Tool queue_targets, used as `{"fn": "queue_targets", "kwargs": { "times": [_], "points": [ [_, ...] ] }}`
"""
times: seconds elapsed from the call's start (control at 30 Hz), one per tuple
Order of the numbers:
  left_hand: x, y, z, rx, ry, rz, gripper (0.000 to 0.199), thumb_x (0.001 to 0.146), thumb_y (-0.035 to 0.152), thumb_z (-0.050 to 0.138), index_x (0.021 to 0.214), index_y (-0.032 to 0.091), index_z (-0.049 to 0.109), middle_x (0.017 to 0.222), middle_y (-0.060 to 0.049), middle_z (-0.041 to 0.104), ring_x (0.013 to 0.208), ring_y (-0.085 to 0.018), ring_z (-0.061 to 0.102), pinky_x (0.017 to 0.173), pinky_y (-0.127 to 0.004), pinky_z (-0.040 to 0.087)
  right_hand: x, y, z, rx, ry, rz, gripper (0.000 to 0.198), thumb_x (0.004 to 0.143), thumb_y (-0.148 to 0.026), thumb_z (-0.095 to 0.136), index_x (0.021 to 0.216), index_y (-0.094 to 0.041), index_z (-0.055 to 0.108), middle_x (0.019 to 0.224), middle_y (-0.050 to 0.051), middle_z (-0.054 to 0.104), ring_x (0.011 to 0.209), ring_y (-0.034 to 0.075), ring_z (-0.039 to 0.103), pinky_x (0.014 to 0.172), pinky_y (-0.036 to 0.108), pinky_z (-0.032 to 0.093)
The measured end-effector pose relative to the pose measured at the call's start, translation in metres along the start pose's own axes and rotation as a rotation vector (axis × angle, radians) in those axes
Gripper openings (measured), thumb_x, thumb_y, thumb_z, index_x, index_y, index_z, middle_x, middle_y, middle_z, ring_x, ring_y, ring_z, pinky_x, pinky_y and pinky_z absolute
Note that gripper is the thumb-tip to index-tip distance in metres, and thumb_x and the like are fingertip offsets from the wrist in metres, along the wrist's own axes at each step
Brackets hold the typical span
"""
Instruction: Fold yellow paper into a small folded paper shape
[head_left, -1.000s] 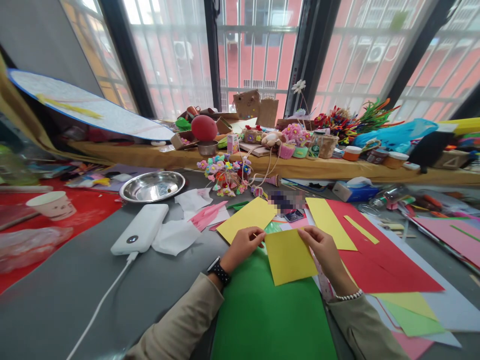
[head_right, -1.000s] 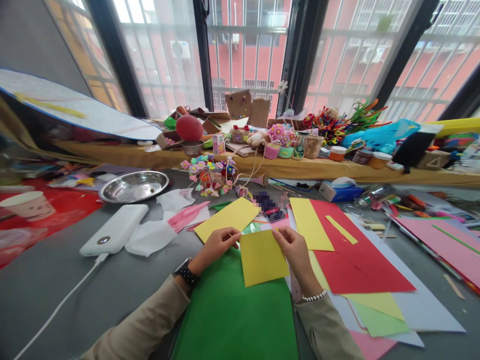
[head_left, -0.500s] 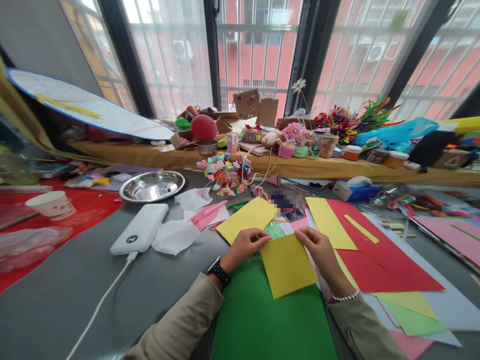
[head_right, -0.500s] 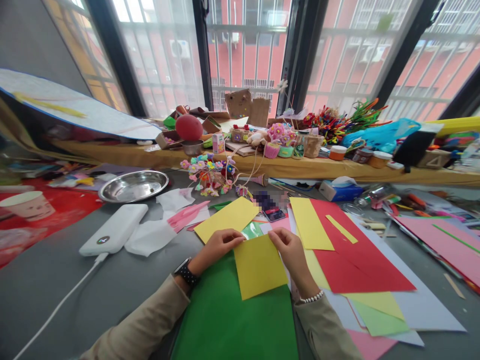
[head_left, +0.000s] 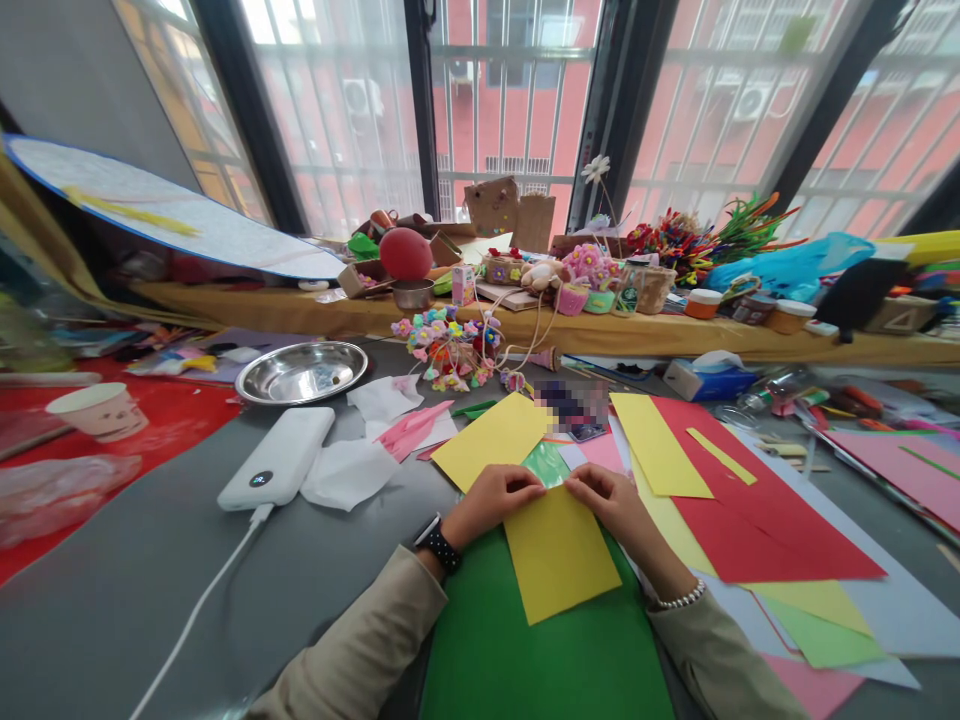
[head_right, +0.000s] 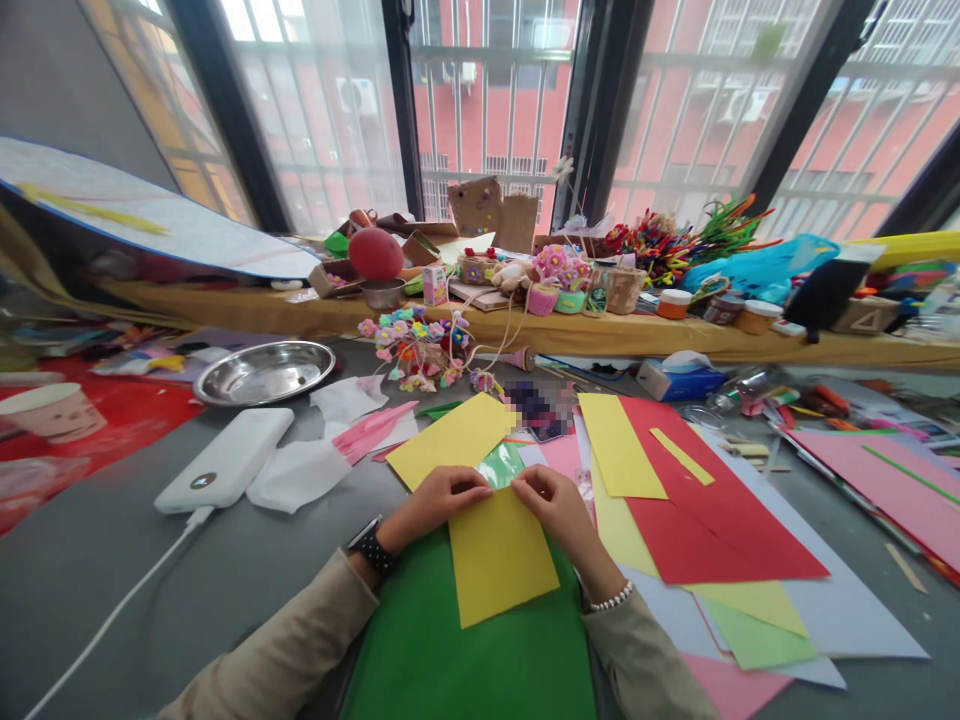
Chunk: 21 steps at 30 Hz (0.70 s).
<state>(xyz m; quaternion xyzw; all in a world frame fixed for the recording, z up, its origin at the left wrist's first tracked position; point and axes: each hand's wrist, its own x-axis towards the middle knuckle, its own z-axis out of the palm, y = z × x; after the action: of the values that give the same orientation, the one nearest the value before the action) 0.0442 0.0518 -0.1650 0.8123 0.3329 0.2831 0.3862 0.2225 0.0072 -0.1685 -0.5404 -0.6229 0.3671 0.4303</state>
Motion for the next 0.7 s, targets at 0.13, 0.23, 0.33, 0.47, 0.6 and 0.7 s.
{"fn": "queue_targets", "kwargs": {
  "times": [0.13, 0.23, 0.33, 0.47, 0.6, 0.7],
  "points": [
    [0.0, -0.0004, 0.0008, 0.015, -0.01, 0.017, 0.025, 0.074, 0.033, 0.047, 0.073, 0.013, 0.063, 0.071, -0.003, 0.062, 0.066, -0.014, 0.054, 0.059, -0.02, 0.038, -0.0005, 0.0004, 0.0015, -0.085, -0.049, -0.017, 0.024, 0.071, -0.039, 0.049, 0.068, -0.016, 0.054, 0.055, -0.002, 0.046, 0.051, 0.011, 0.04, 0.045, 0.022, 0.027],
    [0.0002, 0.0014, 0.0002, 0.038, -0.014, 0.002, 0.025, 0.074, 0.033, 0.047, 0.073, 0.013, 0.063, 0.069, -0.002, 0.062, 0.064, -0.013, 0.053, 0.058, -0.019, 0.038, -0.0006, -0.0002, 0.0015, -0.12, -0.028, -0.023, 0.025, 0.071, -0.039, 0.049, 0.066, -0.016, 0.055, 0.056, -0.001, 0.048, 0.053, 0.012, 0.041, 0.046, 0.022, 0.028],
    [0.0006, 0.0035, -0.0009, 0.049, -0.007, -0.021, 0.026, 0.075, 0.033, 0.046, 0.073, 0.013, 0.062, 0.069, -0.002, 0.061, 0.064, -0.012, 0.052, 0.057, -0.019, 0.037, -0.0005, 0.0001, 0.0007, -0.113, 0.0, -0.005, 0.025, 0.071, -0.04, 0.049, 0.066, -0.016, 0.055, 0.055, -0.002, 0.047, 0.051, 0.011, 0.04, 0.045, 0.022, 0.027],
    [0.0011, 0.0041, -0.0016, 0.051, 0.015, -0.038, 0.028, 0.075, 0.035, 0.045, 0.072, 0.012, 0.062, 0.068, -0.002, 0.06, 0.062, -0.012, 0.051, 0.055, -0.019, 0.036, -0.0006, 0.0015, -0.0009, -0.059, 0.046, 0.018, 0.025, 0.071, -0.04, 0.049, 0.065, -0.016, 0.054, 0.057, -0.001, 0.049, 0.053, 0.012, 0.042, 0.047, 0.022, 0.03],
    [0.0009, 0.0025, -0.0012, 0.046, 0.026, -0.042, 0.03, 0.076, 0.036, 0.043, 0.072, 0.012, 0.061, 0.067, -0.002, 0.059, 0.061, -0.012, 0.049, 0.054, -0.019, 0.035, -0.0004, 0.0031, -0.002, -0.044, 0.079, 0.033, 0.025, 0.071, -0.04, 0.048, 0.065, -0.016, 0.055, 0.057, -0.001, 0.049, 0.053, 0.012, 0.043, 0.047, 0.022, 0.03],
    [0.0009, 0.0022, -0.0008, 0.061, 0.042, -0.045, 0.03, 0.076, 0.036, 0.043, 0.07, 0.012, 0.06, 0.065, -0.001, 0.058, 0.059, -0.011, 0.048, 0.053, -0.018, 0.035, 0.0002, 0.0039, -0.0024, -0.061, 0.109, 0.034, 0.025, 0.071, -0.04, 0.048, 0.065, -0.017, 0.055, 0.055, -0.002, 0.048, 0.052, 0.011, 0.041, 0.046, 0.022, 0.03]
  ]
}}
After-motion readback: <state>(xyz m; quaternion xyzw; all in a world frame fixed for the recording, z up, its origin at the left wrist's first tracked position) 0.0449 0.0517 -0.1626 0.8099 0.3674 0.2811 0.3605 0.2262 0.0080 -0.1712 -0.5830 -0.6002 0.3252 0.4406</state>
